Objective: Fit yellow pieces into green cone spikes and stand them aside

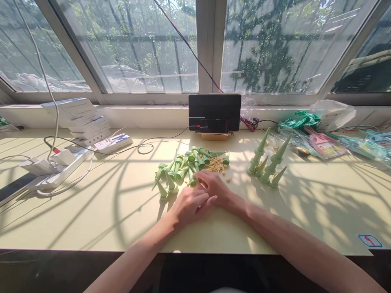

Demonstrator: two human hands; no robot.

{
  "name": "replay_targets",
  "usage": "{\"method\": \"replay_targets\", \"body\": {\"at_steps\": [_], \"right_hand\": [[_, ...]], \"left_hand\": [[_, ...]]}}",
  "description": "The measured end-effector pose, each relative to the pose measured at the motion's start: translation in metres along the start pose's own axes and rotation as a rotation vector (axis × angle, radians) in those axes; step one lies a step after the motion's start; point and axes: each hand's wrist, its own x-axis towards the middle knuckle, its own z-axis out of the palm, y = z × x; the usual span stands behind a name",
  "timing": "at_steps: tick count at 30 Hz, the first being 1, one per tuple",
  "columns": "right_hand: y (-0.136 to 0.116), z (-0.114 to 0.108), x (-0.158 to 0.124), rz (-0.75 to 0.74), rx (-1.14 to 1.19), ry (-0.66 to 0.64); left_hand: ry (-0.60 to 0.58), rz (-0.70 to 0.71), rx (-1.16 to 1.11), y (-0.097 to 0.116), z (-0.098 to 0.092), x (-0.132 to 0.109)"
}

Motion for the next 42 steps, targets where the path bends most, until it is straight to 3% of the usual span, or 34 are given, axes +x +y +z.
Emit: {"method": "replay_targets", "body": {"at_steps": [9, 13, 16, 19, 24, 29, 35, 42], "right_hand": [[-0.008, -0.011, -0.003, -0.084, 0.089, 0.233], [-0.009, -0.016, -0.010, -0.173, 0.021, 0.352], [-0.009, -0.022, -0.015, -0.228, -0.011, 0.428], [-0.008, -0.029, -0.019, -0.257, -0.030, 0.448], [-0.003, -0.044, -0.025, -0.175, -0.025, 0.474], [0.006, -0.058, -0.028, 0.001, 0.054, 0.480], [0.008, -0.058, -0.026, 0.142, 0.196, 0.364], [0.014, -0.058, -0.023, 0.190, 0.181, 0.301]], "left_hand": [[0.163, -0.171, 0.074, -0.002, -0.005, -0.002], [0.197, -0.469, -0.025, 0.002, -0.007, 0.003], [0.186, -0.766, -0.222, 0.010, -0.006, 0.014], [0.161, -0.931, -0.427, 0.017, 0.000, 0.029], [0.178, -1.043, -0.723, 0.023, 0.017, 0.058], [0.209, -1.055, -0.796, 0.019, 0.037, 0.078], [0.367, -1.066, -0.750, 0.019, 0.056, 0.071], [0.345, -1.085, -0.694, 0.021, 0.057, 0.067]]}}
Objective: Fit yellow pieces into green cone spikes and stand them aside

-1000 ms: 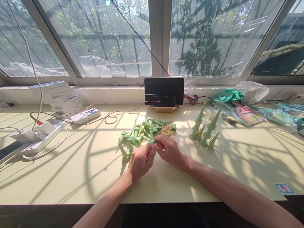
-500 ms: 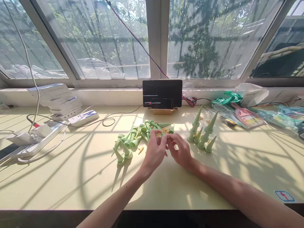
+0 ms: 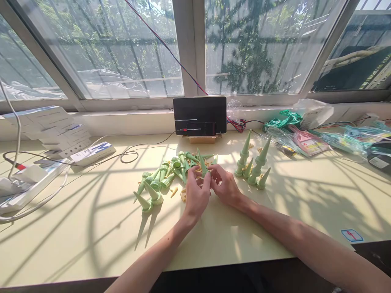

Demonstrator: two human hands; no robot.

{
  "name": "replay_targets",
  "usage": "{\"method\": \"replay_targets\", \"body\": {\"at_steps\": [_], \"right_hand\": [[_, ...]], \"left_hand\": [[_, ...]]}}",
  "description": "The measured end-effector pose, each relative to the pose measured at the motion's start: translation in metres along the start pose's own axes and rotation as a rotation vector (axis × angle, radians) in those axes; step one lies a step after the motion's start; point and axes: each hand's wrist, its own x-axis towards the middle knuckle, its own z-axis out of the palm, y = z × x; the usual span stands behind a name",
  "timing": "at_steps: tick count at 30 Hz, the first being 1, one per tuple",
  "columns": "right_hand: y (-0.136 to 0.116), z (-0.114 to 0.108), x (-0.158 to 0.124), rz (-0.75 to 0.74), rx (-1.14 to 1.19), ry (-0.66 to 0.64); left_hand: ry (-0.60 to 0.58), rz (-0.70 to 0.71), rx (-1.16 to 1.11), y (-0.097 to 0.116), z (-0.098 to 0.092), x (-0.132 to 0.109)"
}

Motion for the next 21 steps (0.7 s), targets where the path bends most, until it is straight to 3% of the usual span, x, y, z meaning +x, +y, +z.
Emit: {"method": "replay_targets", "body": {"at_steps": [6, 21], "right_hand": [[0.0007, -0.0010, 0.0012, 0.033, -0.005, -0.051], [-0.0069, -0.0005, -0.0044, 0.092, 0.060, -0.053]], "left_hand": [[-0.080, 0.020, 0.061, 0.0002, -0.0047, 0.0022], [-0.110, -0.016, 0.014, 0.0007, -0.0060, -0.0016]]}}
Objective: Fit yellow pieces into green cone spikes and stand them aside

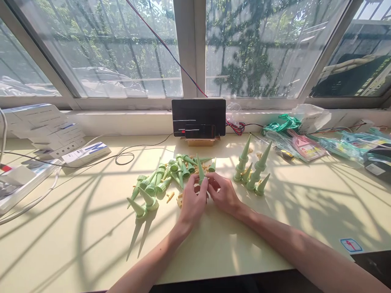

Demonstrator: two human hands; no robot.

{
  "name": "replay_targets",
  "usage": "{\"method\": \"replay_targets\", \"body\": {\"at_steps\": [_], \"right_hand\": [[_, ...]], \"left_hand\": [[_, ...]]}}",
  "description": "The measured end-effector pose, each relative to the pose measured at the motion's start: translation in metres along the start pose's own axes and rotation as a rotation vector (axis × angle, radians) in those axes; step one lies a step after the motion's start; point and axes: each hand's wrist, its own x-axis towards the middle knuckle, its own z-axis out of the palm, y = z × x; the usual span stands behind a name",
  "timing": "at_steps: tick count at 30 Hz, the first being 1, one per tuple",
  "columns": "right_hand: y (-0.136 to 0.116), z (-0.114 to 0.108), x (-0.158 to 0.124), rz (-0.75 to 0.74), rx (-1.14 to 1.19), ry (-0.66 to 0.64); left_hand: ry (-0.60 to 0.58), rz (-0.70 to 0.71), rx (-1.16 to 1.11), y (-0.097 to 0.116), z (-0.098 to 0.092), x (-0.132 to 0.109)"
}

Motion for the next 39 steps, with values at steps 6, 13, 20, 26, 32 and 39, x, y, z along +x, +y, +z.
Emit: {"method": "replay_targets", "body": {"at_steps": [6, 13, 20, 26, 32, 39], "right_hand": [[-0.004, 0.003, -0.003, -0.034, 0.014, 0.012], [-0.009, 0.004, -0.011, -0.037, -0.004, -0.030], [-0.005, 0.007, -0.021, -0.012, -0.049, -0.043], [-0.004, 0.008, -0.024, -0.004, -0.049, -0.054], [-0.003, 0.006, -0.020, -0.006, -0.048, -0.061], [-0.003, 0.001, -0.013, -0.082, -0.029, 0.002]], "left_hand": [[0.006, -0.020, 0.065, -0.001, 0.000, -0.002], [0.017, -0.003, 0.179, 0.001, -0.001, -0.009], [-0.015, 0.073, 0.346, 0.001, -0.008, -0.013], [-0.022, 0.099, 0.381, -0.001, -0.011, -0.017], [-0.044, 0.090, 0.371, 0.001, -0.011, -0.015], [-0.099, 0.085, 0.286, 0.002, -0.009, -0.007]]}}
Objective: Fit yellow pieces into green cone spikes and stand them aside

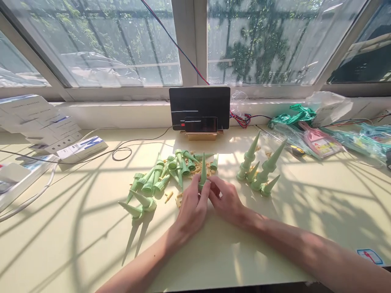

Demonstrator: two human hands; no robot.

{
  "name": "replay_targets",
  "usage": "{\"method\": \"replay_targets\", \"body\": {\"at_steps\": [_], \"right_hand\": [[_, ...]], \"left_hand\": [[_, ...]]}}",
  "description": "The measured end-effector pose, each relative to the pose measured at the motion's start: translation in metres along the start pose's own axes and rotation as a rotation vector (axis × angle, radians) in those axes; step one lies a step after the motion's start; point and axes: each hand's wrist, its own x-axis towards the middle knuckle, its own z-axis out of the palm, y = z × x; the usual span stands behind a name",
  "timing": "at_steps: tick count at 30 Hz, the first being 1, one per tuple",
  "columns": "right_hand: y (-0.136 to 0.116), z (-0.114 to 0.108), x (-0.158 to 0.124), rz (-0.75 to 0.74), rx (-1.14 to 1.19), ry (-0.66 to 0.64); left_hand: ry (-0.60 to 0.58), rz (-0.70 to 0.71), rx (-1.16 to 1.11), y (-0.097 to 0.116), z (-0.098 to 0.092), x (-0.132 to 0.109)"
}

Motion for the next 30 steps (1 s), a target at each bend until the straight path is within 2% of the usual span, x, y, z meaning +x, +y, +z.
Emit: {"method": "replay_targets", "body": {"at_steps": [5, 11, 15, 18, 22, 26, 30], "right_hand": [[0.004, -0.002, 0.002, -0.021, -0.046, 0.025], [0.003, -0.002, 0.002, 0.016, -0.038, 0.019], [0.005, -0.001, 0.005, 0.047, -0.098, 0.063], [0.013, -0.003, 0.010, -0.004, -0.209, 0.094], [0.029, -0.006, 0.015, -0.055, -0.365, 0.088], [0.039, -0.007, 0.015, -0.163, -0.399, 0.018], [0.038, -0.006, 0.014, -0.284, -0.424, -0.059]], "left_hand": [[0.070, 0.018, 0.046, -0.002, -0.001, 0.005], [0.077, -0.004, 0.002, -0.002, -0.003, 0.008], [0.174, -0.022, -0.081, 0.003, -0.008, 0.010], [0.247, -0.053, -0.165, 0.005, -0.013, 0.012], [0.284, -0.112, -0.290, 0.004, -0.016, 0.016], [0.295, -0.201, -0.386, 0.004, -0.017, 0.019], [0.326, -0.213, -0.417, 0.008, -0.019, 0.020]]}}
